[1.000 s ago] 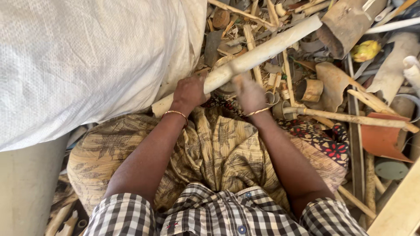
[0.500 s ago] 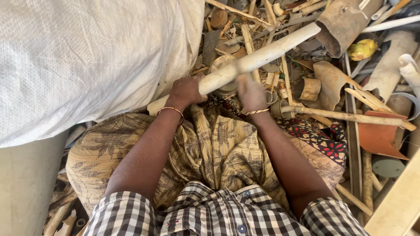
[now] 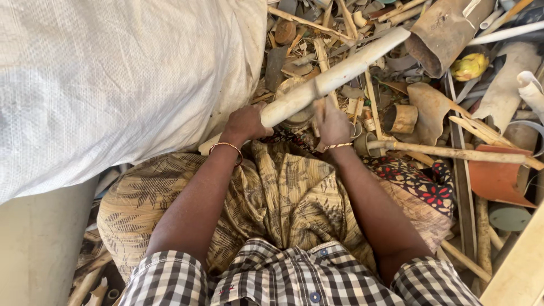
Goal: The person sits on the floor and uses a curved blade to scrape and shape a white cylindrical pipe. They hold the pipe with one hand and repeatedly scrape its surface with the blade in the other hand, rotating the pipe to work on different sections.
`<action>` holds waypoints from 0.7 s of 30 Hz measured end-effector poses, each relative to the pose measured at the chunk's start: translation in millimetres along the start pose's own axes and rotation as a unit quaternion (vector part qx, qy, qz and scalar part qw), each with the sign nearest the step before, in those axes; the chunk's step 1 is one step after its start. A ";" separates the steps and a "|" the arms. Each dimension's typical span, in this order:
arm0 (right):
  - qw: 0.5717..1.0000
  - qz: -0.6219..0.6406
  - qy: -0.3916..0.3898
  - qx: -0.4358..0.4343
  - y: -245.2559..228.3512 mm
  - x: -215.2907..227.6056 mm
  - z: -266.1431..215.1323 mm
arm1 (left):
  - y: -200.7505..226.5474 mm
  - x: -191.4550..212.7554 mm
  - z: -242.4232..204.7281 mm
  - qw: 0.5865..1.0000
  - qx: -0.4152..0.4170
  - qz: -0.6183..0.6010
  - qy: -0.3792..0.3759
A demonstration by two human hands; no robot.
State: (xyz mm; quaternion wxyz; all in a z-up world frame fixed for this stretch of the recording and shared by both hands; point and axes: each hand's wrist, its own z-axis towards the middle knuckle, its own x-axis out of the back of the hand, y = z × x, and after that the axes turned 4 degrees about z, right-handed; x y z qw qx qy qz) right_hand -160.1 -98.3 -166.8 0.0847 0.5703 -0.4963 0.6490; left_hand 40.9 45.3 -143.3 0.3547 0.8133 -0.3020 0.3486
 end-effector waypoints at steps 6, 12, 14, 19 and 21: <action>0.995 -0.024 -0.009 0.096 9.8 4.0 5.5 | 0.4 2.6 6.0 1.000 0.004 0.006 -0.012; 0.997 0.036 -0.034 0.059 26.8 -6.3 10.6 | 0.9 -1.0 9.3 1.000 0.001 -0.010 -0.004; 1.000 -0.011 0.007 0.027 28.5 -14.7 11.2 | -0.8 0.3 8.5 1.000 -0.001 -0.003 -0.005; 0.984 -0.013 -0.001 0.180 29.1 -10.0 9.9 | 2.7 -0.5 4.9 1.000 0.000 -0.008 0.005; 0.980 -0.070 -0.003 0.184 22.9 2.2 17.9 | 3.8 2.0 6.3 1.000 -0.005 0.006 0.015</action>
